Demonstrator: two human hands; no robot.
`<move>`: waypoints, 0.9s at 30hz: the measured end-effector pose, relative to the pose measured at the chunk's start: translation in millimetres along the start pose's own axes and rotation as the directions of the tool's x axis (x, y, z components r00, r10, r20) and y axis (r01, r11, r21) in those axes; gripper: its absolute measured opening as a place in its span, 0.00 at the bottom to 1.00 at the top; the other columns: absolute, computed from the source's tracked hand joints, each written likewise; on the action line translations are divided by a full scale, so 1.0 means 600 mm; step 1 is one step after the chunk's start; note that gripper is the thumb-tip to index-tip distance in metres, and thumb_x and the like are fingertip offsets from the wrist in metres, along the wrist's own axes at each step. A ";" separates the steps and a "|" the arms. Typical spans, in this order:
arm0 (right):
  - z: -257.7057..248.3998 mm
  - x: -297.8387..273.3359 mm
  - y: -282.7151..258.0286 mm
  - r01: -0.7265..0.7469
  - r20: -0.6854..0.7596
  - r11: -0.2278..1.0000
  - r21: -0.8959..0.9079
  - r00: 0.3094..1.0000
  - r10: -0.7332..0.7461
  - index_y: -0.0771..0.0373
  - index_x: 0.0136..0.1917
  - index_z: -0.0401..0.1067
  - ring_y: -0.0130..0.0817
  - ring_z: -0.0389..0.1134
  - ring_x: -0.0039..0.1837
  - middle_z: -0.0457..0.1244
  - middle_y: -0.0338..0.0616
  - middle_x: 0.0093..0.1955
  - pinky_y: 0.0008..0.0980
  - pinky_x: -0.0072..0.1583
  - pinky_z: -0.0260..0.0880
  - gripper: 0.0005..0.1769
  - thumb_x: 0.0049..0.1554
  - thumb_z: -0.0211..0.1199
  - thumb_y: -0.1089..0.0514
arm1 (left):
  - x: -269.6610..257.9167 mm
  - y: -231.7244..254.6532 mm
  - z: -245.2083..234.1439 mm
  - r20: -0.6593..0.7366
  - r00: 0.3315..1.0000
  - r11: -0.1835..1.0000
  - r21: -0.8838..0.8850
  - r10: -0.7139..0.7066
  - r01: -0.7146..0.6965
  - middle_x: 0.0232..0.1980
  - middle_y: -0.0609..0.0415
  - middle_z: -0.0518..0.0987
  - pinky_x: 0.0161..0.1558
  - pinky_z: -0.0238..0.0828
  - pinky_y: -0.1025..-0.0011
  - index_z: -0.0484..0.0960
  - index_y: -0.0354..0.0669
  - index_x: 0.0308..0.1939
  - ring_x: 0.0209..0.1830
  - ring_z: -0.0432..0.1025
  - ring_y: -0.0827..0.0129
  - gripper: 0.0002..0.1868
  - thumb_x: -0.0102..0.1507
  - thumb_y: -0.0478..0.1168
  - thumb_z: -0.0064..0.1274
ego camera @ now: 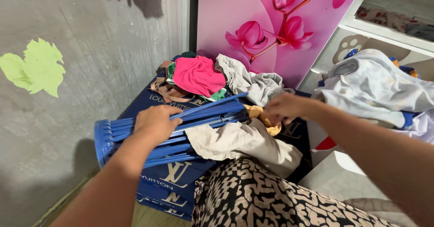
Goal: The person removes various items of clothing from a blue circular laundry hanger by hand and places them into an open plastic drawer.
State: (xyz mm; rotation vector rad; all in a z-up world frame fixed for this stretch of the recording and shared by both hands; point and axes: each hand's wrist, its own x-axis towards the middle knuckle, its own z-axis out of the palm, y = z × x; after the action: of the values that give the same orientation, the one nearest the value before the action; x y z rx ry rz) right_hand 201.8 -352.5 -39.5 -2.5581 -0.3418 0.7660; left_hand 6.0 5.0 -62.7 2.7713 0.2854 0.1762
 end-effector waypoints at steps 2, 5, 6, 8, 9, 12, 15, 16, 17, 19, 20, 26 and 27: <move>0.038 0.008 0.009 0.093 -0.075 0.995 -0.043 0.993 -0.096 0.56 0.55 0.79 0.35 0.72 0.48 0.71 0.44 0.46 0.35 0.49 0.72 0.18 0.58 0.63 0.44 | 0.007 0.000 -0.005 0.024 0.998 0.998 -0.010 -0.058 0.059 0.57 0.56 0.82 0.59 0.71 0.60 0.86 0.67 0.54 0.58 0.75 0.56 0.19 0.59 0.53 0.61; 0.077 0.041 0.045 0.360 -0.190 0.816 -0.453 0.855 -0.483 0.54 0.52 0.81 0.43 0.69 0.59 0.71 0.38 0.51 0.42 0.58 0.70 0.15 0.55 0.63 0.48 | 0.006 0.002 -0.008 0.040 0.998 0.998 0.028 -0.057 0.056 0.60 0.60 0.81 0.60 0.70 0.57 0.85 0.66 0.56 0.60 0.74 0.58 0.22 0.57 0.52 0.63; 0.082 0.054 0.058 0.435 -0.089 0.563 -0.703 0.731 -0.676 0.53 0.50 0.81 0.49 0.64 0.65 0.71 0.35 0.53 0.47 0.60 0.67 0.14 0.54 0.63 0.49 | 0.002 0.006 -0.005 0.032 0.998 0.996 0.075 -0.047 0.044 0.61 0.60 0.80 0.60 0.68 0.56 0.83 0.65 0.57 0.62 0.72 0.60 0.24 0.56 0.51 0.63; 0.087 0.076 0.080 0.383 0.114 0.201 -0.902 0.658 -0.744 0.53 0.49 0.81 0.52 0.56 0.74 0.69 0.31 0.58 0.51 0.66 0.61 0.12 0.55 0.61 0.50 | -0.008 0.017 0.002 0.005 1.000 0.986 0.167 -0.026 0.025 0.62 0.61 0.77 0.61 0.62 0.52 0.80 0.64 0.59 0.67 0.67 0.64 0.28 0.54 0.49 0.65; 0.087 0.078 0.092 0.335 0.144 0.160 -0.929 0.723 -0.675 0.53 0.51 0.80 0.49 0.53 0.77 0.67 0.32 0.61 0.50 0.70 0.58 0.13 0.57 0.60 0.50 | -0.013 0.021 0.004 0.000 1.000 0.986 0.165 -0.027 0.026 0.62 0.61 0.76 0.61 0.61 0.52 0.80 0.63 0.59 0.67 0.66 0.63 0.28 0.54 0.49 0.66; 0.096 0.092 0.097 0.348 -0.056 0.505 -0.789 0.779 -0.624 0.56 0.52 0.80 0.50 0.58 0.71 0.66 0.42 0.63 0.47 0.67 0.60 0.14 0.55 0.62 0.52 | -0.026 0.030 0.011 -0.032 0.999 0.987 0.159 0.003 0.002 0.62 0.61 0.75 0.61 0.58 0.53 0.78 0.60 0.59 0.66 0.64 0.63 0.29 0.53 0.48 0.67; 0.098 0.071 0.086 0.163 -0.345 0.876 -0.455 0.874 -0.341 0.58 0.48 0.81 0.49 0.70 0.59 0.70 0.46 0.55 0.42 0.61 0.70 0.13 0.51 0.66 0.52 | -0.043 0.026 0.019 -0.114 0.990 0.986 0.151 0.085 -0.067 0.59 0.60 0.76 0.60 0.57 0.53 0.78 0.56 0.58 0.64 0.65 0.62 0.30 0.52 0.47 0.67; 0.093 0.061 0.081 0.046 -0.409 0.940 -0.338 0.892 -0.190 0.57 0.47 0.81 0.47 0.75 0.55 0.72 0.45 0.51 0.39 0.59 0.74 0.13 0.49 0.68 0.51 | -0.050 0.024 0.021 -0.142 0.983 0.984 0.156 0.114 -0.091 0.58 0.59 0.76 0.59 0.57 0.52 0.78 0.55 0.57 0.63 0.65 0.62 0.29 0.52 0.46 0.67; 0.088 0.058 0.071 0.083 -0.472 0.940 -0.331 0.848 -0.241 0.58 0.44 0.82 0.46 0.75 0.52 0.72 0.46 0.48 0.38 0.57 0.74 0.11 0.49 0.67 0.53 | -0.054 0.025 0.024 -0.168 0.974 0.979 0.162 0.150 -0.123 0.57 0.58 0.77 0.59 0.57 0.52 0.79 0.53 0.57 0.63 0.66 0.61 0.29 0.51 0.45 0.67; 0.074 0.060 0.056 0.153 -0.591 0.934 -0.323 0.738 -0.325 0.59 0.39 0.82 0.45 0.75 0.45 0.73 0.48 0.42 0.37 0.53 0.75 0.07 0.48 0.67 0.57 | -0.063 0.027 0.030 -0.229 0.960 0.981 0.146 0.160 -0.129 0.56 0.58 0.77 0.61 0.57 0.52 0.79 0.52 0.56 0.62 0.66 0.61 0.28 0.52 0.44 0.67; 0.068 0.059 0.052 0.195 -0.623 0.967 -0.165 0.740 -0.255 0.61 0.40 0.81 0.44 0.74 0.45 0.72 0.49 0.42 0.39 0.52 0.74 0.07 0.46 0.68 0.61 | -0.066 0.030 0.031 -0.258 0.952 0.982 0.137 0.165 -0.133 0.56 0.58 0.77 0.62 0.57 0.52 0.79 0.51 0.56 0.62 0.66 0.62 0.28 0.52 0.44 0.67; -0.040 0.074 0.012 0.394 -0.444 0.518 0.760 0.896 -0.030 0.65 0.45 0.70 0.43 0.70 0.46 0.64 0.47 0.46 0.51 0.51 0.73 0.10 0.53 0.54 0.75 | -0.080 0.070 0.008 -0.252 0.961 0.953 0.302 0.117 -0.037 0.58 0.55 0.76 0.59 0.56 0.47 0.74 0.49 0.57 0.61 0.66 0.59 0.33 0.50 0.44 0.68; -0.068 0.066 0.012 0.398 -0.410 0.403 0.824 0.910 -0.063 0.64 0.45 0.69 0.44 0.70 0.48 0.64 0.47 0.46 0.51 0.54 0.74 0.11 0.54 0.51 0.75 | -0.081 0.079 0.001 -0.269 0.958 0.960 0.280 0.100 -0.021 0.60 0.52 0.75 0.58 0.55 0.47 0.73 0.48 0.58 0.61 0.66 0.56 0.37 0.47 0.47 0.70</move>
State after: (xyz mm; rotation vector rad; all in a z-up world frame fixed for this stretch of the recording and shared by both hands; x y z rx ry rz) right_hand 258.3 -359.0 -30.5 -1.4770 -0.1095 0.2530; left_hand -32.7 -49.1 -50.6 3.0299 0.3156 0.5918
